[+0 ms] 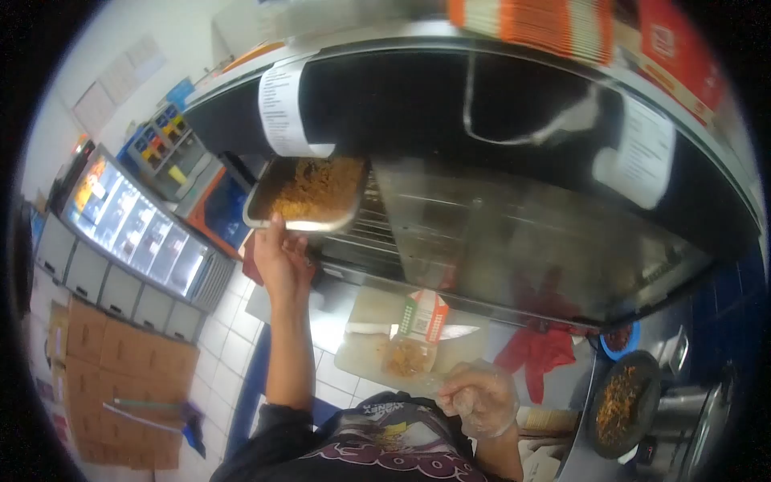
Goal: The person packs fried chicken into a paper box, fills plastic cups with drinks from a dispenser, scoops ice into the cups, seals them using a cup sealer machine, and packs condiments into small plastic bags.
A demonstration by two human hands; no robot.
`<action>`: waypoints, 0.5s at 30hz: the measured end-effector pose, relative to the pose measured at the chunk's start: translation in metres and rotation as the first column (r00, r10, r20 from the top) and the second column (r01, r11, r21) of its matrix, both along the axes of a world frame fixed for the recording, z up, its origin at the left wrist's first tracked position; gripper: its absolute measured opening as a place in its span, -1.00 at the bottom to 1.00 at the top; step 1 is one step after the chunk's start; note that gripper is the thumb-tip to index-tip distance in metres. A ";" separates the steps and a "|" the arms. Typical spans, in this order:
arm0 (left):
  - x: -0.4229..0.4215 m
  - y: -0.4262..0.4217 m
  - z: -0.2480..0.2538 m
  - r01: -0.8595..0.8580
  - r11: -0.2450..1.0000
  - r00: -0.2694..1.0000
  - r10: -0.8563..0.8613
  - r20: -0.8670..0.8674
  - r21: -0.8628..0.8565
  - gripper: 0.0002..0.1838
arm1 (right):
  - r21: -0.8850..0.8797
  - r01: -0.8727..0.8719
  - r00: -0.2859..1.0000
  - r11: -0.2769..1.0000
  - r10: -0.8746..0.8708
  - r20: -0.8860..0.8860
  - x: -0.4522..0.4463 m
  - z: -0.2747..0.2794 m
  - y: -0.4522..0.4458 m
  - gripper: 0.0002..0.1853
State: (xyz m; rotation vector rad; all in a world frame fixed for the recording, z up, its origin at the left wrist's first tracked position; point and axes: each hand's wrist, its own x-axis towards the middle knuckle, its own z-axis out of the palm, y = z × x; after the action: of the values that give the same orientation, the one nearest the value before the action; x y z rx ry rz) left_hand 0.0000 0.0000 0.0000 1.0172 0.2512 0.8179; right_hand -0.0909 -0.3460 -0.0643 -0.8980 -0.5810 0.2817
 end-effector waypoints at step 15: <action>-0.120 0.058 -0.070 -0.140 0.961 0.989 0.148 0.017 -0.236 -0.67 | -0.285 0.342 0.908 0.895 -0.393 -0.144 0.065 0.014 0.142 -0.71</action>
State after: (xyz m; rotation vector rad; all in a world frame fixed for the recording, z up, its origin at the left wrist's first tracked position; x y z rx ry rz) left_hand -0.1203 0.0583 -0.0699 0.7682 0.3874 0.9136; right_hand -0.0260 -0.2039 -0.0503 -1.1933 -0.1800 0.0973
